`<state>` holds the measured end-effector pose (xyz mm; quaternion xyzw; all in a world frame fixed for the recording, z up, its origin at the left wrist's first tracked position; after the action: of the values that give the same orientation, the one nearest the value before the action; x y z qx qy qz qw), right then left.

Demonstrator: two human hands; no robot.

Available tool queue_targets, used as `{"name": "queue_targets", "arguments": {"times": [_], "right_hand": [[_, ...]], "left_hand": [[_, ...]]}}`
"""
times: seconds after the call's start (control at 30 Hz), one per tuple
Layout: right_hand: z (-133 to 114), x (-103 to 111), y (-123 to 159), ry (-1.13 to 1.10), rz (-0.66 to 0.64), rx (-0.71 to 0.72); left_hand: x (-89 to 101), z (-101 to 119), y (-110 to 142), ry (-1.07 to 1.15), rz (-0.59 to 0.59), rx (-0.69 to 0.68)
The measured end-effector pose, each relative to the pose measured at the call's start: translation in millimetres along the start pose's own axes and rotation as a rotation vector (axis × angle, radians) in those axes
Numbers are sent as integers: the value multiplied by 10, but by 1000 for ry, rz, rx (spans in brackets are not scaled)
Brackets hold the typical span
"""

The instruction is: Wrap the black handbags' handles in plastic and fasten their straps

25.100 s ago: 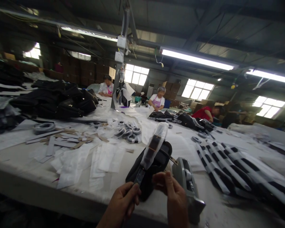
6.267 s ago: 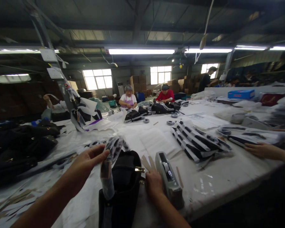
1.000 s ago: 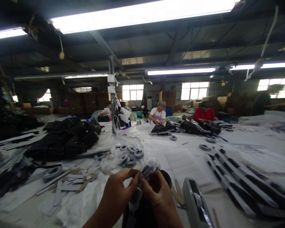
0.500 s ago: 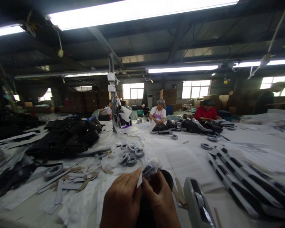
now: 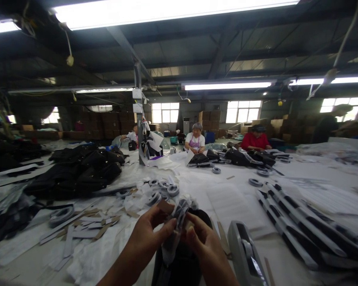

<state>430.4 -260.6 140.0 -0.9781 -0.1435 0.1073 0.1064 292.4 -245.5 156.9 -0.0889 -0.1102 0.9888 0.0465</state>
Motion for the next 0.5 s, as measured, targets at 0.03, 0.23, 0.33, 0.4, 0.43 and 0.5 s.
{"name": "queue_targets", "arguments": {"times": [0.03,0.23,0.33,0.4,0.43,0.5], "right_hand": [[-28,1,8,7,-10,6],[-13,72,48,130,-43,-145],[-67,104,46,219,-35,-134],[-107,105,30,239,-43,-107],[-114,115,18,243,-35,-98],[-99,168,-11,267,20,-97]], "left_hand": [[7,-7,4,4,7,6],[6,-63,28,26,-52,66],[-8,-73,46,60,-76,143],[-20,-65,56,82,-88,198],[-24,-57,58,82,-95,218],[-22,-40,53,70,-111,240]]}}
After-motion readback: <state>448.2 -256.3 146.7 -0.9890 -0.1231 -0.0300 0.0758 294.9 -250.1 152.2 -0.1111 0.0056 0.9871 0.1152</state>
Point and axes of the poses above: each hand's wrist, its own y-axis away from the middle knuckle, its own x-axis out of the back of the hand, z = x × y, the point moved 7 cm from there along -y, towards the middle knuckle, and after that the axes turned 11 degrees about y, right-handed, at the moved point
